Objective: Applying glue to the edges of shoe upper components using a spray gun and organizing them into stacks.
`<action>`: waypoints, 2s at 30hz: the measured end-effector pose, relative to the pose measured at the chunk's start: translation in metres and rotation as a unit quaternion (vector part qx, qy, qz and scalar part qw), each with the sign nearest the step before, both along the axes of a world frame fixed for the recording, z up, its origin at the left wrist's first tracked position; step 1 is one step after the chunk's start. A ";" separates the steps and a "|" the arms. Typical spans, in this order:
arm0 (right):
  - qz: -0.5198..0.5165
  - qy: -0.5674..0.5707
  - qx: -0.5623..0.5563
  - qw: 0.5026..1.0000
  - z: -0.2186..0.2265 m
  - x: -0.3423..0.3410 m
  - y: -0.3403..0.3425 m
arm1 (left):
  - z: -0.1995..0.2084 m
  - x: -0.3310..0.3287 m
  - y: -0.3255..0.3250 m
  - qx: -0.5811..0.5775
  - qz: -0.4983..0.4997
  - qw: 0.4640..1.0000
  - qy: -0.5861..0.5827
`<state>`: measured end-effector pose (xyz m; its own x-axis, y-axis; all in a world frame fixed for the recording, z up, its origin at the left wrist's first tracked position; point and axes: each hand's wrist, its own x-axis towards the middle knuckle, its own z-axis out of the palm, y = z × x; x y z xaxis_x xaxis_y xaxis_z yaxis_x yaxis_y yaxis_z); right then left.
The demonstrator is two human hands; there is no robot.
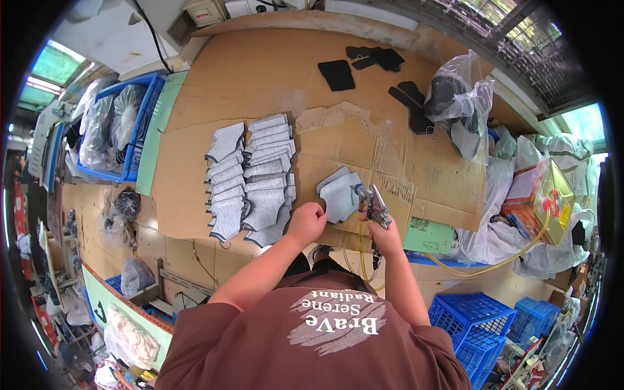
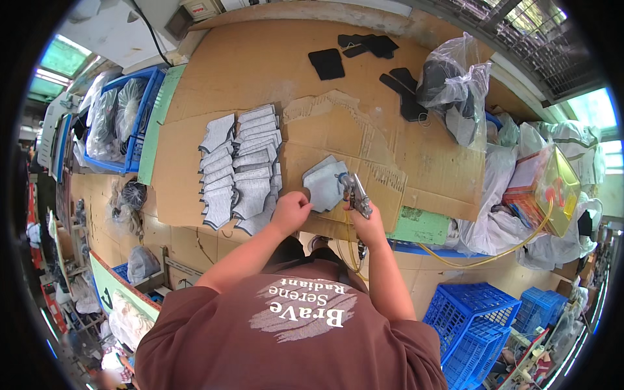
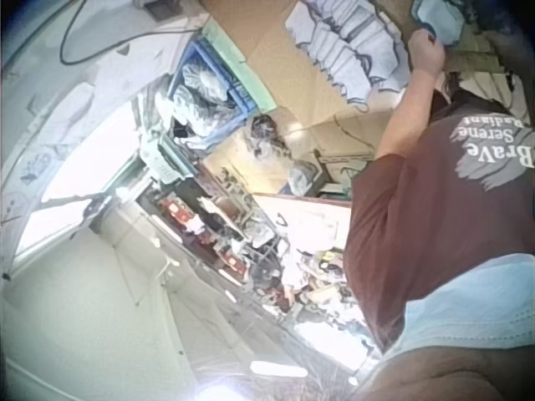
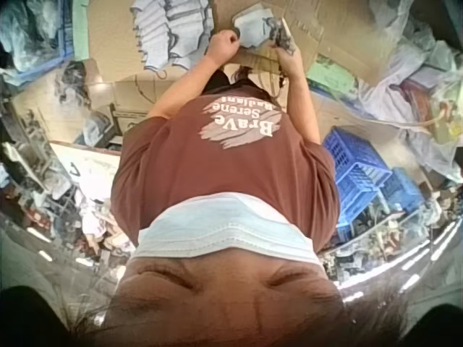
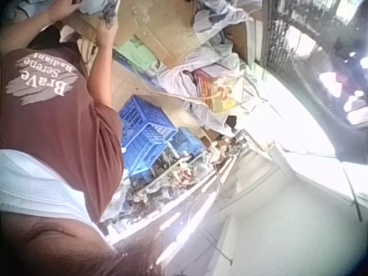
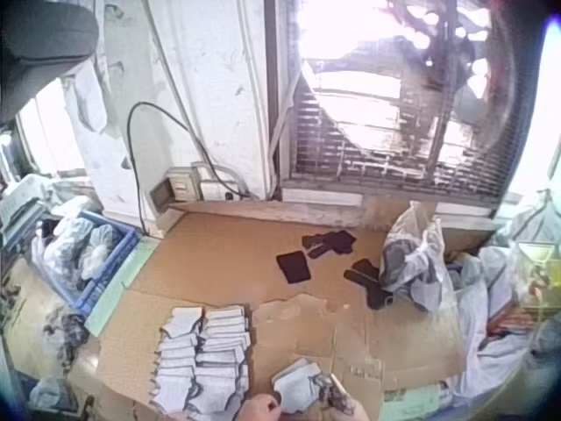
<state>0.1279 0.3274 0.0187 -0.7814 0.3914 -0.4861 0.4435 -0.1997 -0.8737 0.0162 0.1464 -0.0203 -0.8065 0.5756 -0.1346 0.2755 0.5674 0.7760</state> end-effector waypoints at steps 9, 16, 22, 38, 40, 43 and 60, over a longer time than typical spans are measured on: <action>0.022 0.011 -0.040 0.999 0.004 0.005 -0.004 | 0.029 -0.035 -0.138 0.080 0.125 0.975 -0.167; 0.044 -0.002 -0.025 0.999 0.010 -0.004 -0.009 | 0.026 -0.044 -0.167 -0.112 0.118 0.980 -0.113; 0.057 0.007 0.007 0.998 0.009 -0.009 -0.013 | 0.043 -0.034 -0.145 -0.261 0.029 0.946 0.190; 0.049 -0.028 -0.007 0.998 0.014 -0.017 -0.020 | -0.008 0.005 0.021 -0.122 -0.063 0.987 0.087; 0.048 -0.020 -0.001 0.999 0.013 -0.017 -0.020 | -0.008 0.004 0.022 -0.129 -0.063 0.986 0.081; 0.037 -0.029 0.000 0.999 0.012 -0.017 -0.017 | -0.005 0.002 0.025 -0.154 -0.059 0.985 0.051; -0.012 0.009 -0.037 0.999 0.004 0.000 -0.003 | -0.003 -0.006 0.028 -0.181 -0.047 0.982 -0.023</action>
<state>0.1280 0.3245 0.0229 -0.7806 0.3737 -0.5010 0.4227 -0.2748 -0.8636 0.0105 0.1743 -0.0229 -0.7406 0.5545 -0.3795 0.3089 0.7825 0.5406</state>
